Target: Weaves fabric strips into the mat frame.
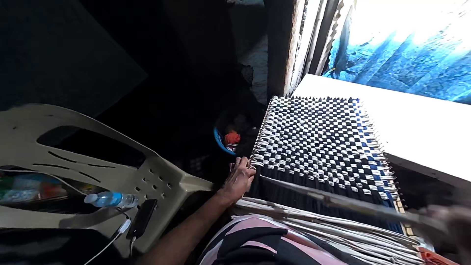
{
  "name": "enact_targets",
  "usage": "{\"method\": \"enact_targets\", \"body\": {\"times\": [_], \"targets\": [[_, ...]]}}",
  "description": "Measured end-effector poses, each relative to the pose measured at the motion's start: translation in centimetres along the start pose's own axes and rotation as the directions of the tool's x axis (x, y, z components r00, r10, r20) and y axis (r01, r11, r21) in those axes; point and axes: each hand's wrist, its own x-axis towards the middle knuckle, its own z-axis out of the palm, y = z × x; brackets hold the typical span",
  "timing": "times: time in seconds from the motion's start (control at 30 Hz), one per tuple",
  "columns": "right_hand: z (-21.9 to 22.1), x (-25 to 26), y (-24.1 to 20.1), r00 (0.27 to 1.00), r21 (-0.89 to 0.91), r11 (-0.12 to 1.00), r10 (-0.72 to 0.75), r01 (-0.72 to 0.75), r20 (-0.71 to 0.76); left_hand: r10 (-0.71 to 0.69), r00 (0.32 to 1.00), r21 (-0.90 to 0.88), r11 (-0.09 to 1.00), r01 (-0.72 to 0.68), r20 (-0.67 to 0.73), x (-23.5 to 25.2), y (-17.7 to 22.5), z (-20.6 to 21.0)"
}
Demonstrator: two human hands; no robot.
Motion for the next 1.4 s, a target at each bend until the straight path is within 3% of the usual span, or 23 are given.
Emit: {"method": "enact_targets", "body": {"times": [0.1,0.17,0.33,0.43,0.57,0.77,0.83,0.93,1.13,1.33,1.4], "targets": [[-5.0,2.1,3.6,0.923,-0.137,0.971,0.132,-0.193,-0.362,0.025,0.985,-0.063,0.997,-0.036,-0.171,0.3,-0.5,0.4],[-6.8,3.5,5.9,0.848,-0.177,0.932,0.194,-0.316,-0.492,0.048,0.974,0.006,0.999,-0.048,-0.222,1.1,-0.4,0.5],[-6.9,6.0,8.7,0.764,-0.331,0.846,0.131,-0.418,-0.632,-0.048,0.988,0.141,0.99,0.027,0.148,2.7,0.3,-0.4],[-6.2,6.1,7.9,0.731,-0.325,0.858,0.081,-0.397,-0.678,0.012,0.996,0.119,0.993,-0.022,0.085,2.1,0.5,-1.1],[-6.1,4.4,6.2,0.75,-0.268,0.88,0.138,-0.392,-0.647,0.1,0.99,0.041,0.995,-0.096,-0.101,1.5,-0.2,-1.1],[-5.5,2.7,4.7,0.79,-0.147,0.909,0.249,-0.391,-0.56,0.3,0.931,0.318,0.921,-0.226,-0.209,1.9,0.2,0.3],[-5.2,2.3,4.4,0.797,-0.099,0.924,0.26,-0.369,-0.545,0.318,0.926,0.269,0.928,-0.26,-0.203,2.3,1.0,-0.2],[-4.8,1.9,3.8,0.817,-0.023,0.943,0.275,-0.332,-0.507,0.385,0.902,0.052,0.922,-0.383,-0.196,3.1,2.8,-1.0],[-3.6,2.3,1.8,0.802,0.082,0.94,0.327,-0.332,-0.499,0.606,0.764,-0.094,0.766,-0.635,-0.221,4.9,9.4,0.6],[-3.2,2.7,2.0,0.774,0.245,0.902,0.43,-0.354,-0.465,0.69,0.631,-0.056,0.658,-0.751,-0.356,6.3,13.9,3.7],[-3.0,2.6,2.2,0.772,0.276,0.894,0.445,-0.353,-0.454,0.722,0.586,0.045,0.643,-0.764,-0.369,6.5,14.4,4.2]]}}
